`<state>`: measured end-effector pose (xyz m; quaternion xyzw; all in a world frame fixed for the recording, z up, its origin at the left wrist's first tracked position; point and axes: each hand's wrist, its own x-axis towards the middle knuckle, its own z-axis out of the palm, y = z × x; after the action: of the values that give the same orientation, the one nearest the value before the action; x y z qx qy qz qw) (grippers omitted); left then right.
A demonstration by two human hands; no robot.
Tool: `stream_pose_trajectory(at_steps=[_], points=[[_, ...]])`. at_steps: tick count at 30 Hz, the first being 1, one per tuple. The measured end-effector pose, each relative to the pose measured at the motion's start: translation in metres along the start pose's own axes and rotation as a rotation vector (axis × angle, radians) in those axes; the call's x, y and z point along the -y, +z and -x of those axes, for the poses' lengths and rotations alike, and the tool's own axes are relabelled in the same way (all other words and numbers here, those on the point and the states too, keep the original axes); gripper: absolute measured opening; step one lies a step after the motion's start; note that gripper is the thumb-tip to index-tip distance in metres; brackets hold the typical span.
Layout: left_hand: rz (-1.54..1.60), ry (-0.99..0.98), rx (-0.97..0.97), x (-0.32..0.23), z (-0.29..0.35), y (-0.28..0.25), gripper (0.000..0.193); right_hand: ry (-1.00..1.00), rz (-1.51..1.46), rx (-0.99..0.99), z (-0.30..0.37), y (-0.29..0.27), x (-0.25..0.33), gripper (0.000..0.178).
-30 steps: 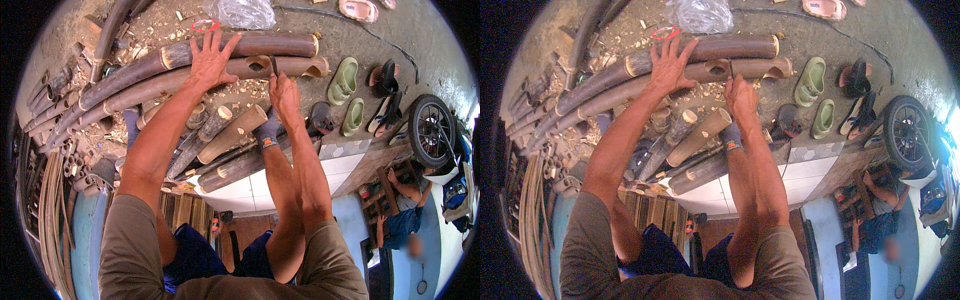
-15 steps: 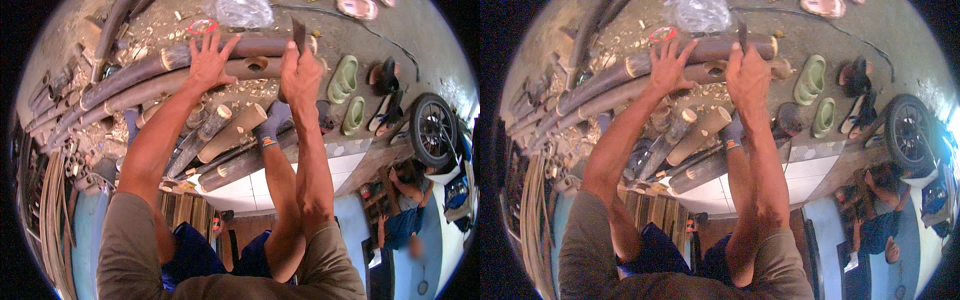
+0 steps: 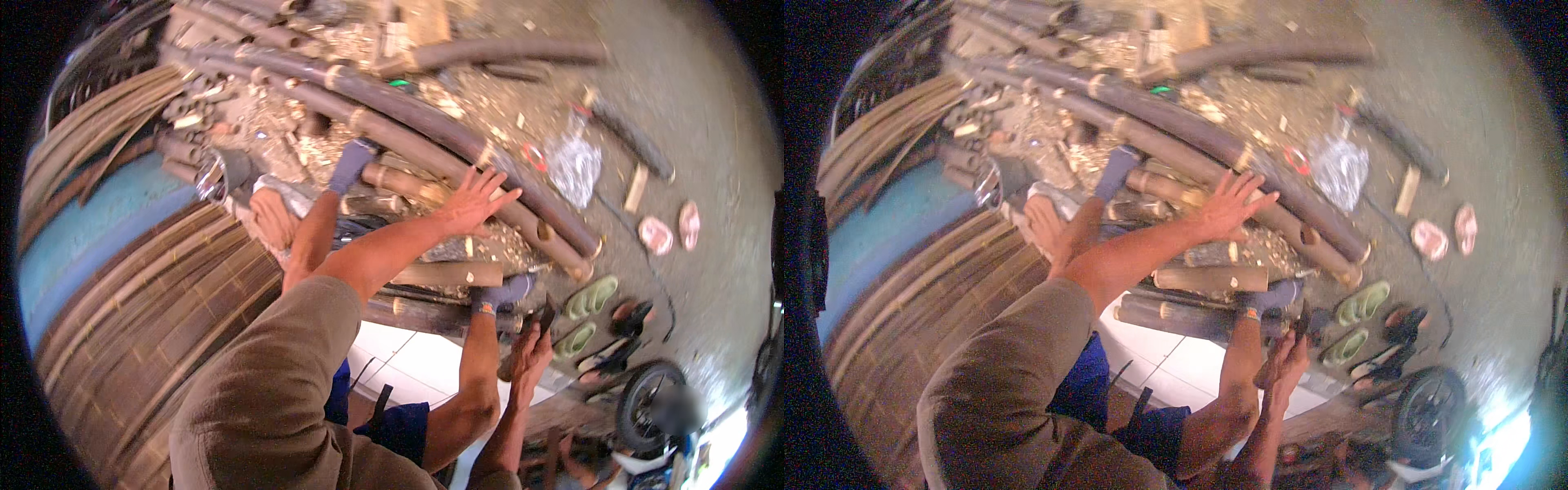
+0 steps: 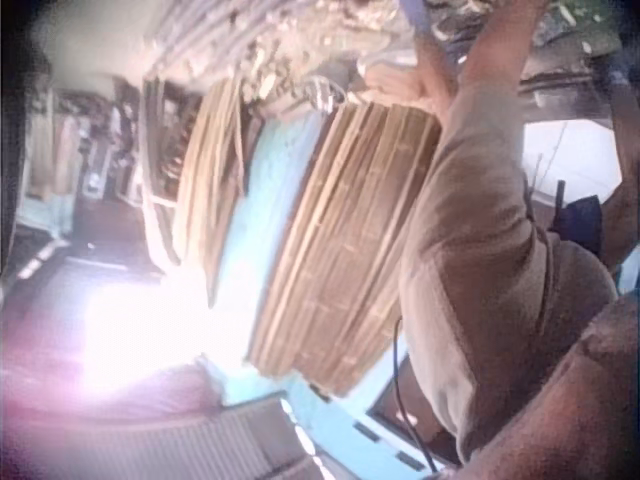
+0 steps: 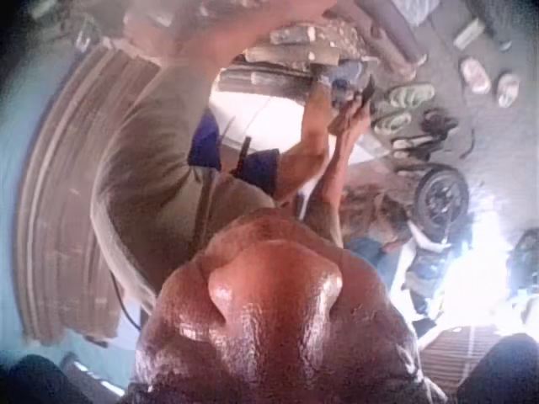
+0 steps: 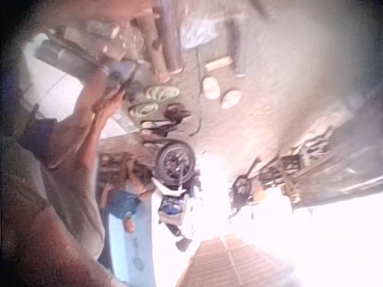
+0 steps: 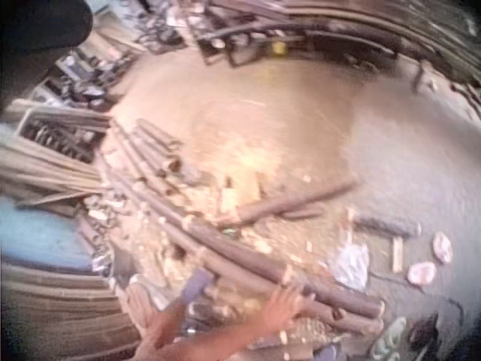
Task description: The person sits on the floor and uses a knife to cut and shape bamboo poles, then uses a wooden mallet to drive a bamboo plug into a pole. The person repeatedly taps the plug to seat it and adjusts the pole position.
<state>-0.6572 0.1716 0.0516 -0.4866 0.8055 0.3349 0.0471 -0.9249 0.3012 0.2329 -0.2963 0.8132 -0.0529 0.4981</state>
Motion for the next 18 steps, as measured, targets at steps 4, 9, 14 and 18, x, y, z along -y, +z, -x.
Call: stream_pose_trajectory(at_steps=[4, 9, 14, 18], points=[[0.191, -0.316, 0.041, 0.043, 0.096, -0.041, 0.109, -0.074, 0.041, -0.03, 0.023, 0.01, 0.032, 0.038], [0.243, -0.684, -0.09, 0.1, 0.239, -0.104, 0.101, -0.239, 0.097, -0.01, 0.045, 0.025, 0.116, 0.036], [0.434, -1.005, -0.275, 0.157, 0.36, -0.135, 0.096, -0.415, 0.285, -0.029, 0.082, 0.049, 0.234, 0.037], [0.417, -1.056, -0.556, 0.201, 0.42, -0.123, 0.092, -0.493, 0.44, -0.044, 0.088, 0.073, 0.304, 0.04]])
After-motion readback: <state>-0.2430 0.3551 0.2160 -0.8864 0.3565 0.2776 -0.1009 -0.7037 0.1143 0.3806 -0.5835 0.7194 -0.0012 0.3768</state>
